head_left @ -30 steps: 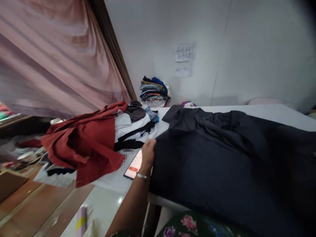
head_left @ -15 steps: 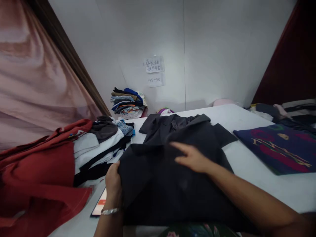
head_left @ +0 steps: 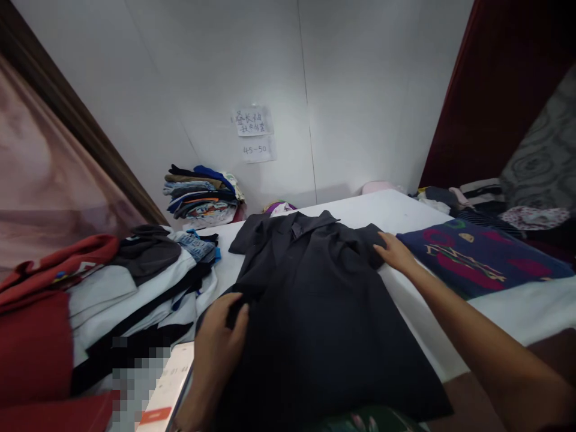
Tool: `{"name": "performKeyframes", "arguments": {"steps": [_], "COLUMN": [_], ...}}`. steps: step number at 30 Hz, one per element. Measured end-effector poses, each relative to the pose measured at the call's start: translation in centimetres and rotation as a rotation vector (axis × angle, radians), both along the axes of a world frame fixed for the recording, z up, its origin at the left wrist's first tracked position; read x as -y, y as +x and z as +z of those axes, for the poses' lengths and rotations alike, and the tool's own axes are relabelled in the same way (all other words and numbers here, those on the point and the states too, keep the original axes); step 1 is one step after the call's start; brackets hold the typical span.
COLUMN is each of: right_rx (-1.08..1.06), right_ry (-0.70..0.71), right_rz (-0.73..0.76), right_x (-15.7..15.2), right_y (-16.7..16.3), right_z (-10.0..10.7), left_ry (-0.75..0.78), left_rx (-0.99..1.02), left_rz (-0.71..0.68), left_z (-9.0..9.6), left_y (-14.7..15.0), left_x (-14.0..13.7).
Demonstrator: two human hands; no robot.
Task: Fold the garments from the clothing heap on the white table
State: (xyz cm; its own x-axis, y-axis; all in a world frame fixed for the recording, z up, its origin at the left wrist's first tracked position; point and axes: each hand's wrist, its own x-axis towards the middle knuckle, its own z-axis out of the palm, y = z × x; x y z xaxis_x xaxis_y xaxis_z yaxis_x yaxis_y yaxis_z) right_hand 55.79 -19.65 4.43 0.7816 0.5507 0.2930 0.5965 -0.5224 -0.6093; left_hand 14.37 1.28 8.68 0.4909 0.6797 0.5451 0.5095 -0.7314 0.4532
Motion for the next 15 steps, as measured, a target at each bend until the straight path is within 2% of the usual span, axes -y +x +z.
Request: {"name": "performKeyframes", "arguments": {"steps": [3, 6, 9, 12, 15], "right_rx": [-0.149, -0.204, -0.158, -0.168, -0.186], "right_ry": [-0.329, -0.431, -0.353, -0.239, -0.168], "right_rz": [-0.295, -0.353, -0.269, -0.165, -0.158], "right_x": [1.3, 0.9, -0.4, -1.6, -1.7], "right_y": [4.6, 5.7, 5.2, 5.5, 8.4], "right_z": [-1.8, -2.8, -3.3, -3.0, -0.3], "left_ry": [-0.110, -0.186, -0.203, -0.212, -0.231], "left_rx": [-0.147, -0.379, -0.577, -0.682, -0.708], "left_rz": [-0.189, -0.207, -0.150, -0.124, -0.132], "left_z": [-1.7, -3.6, -5.2, -6.0, -5.9], "left_y": [4.3, 8.0, 10.1, 10.5, 10.5], "left_x": [2.0, 3.3, 3.7, 3.6, 3.4]}}
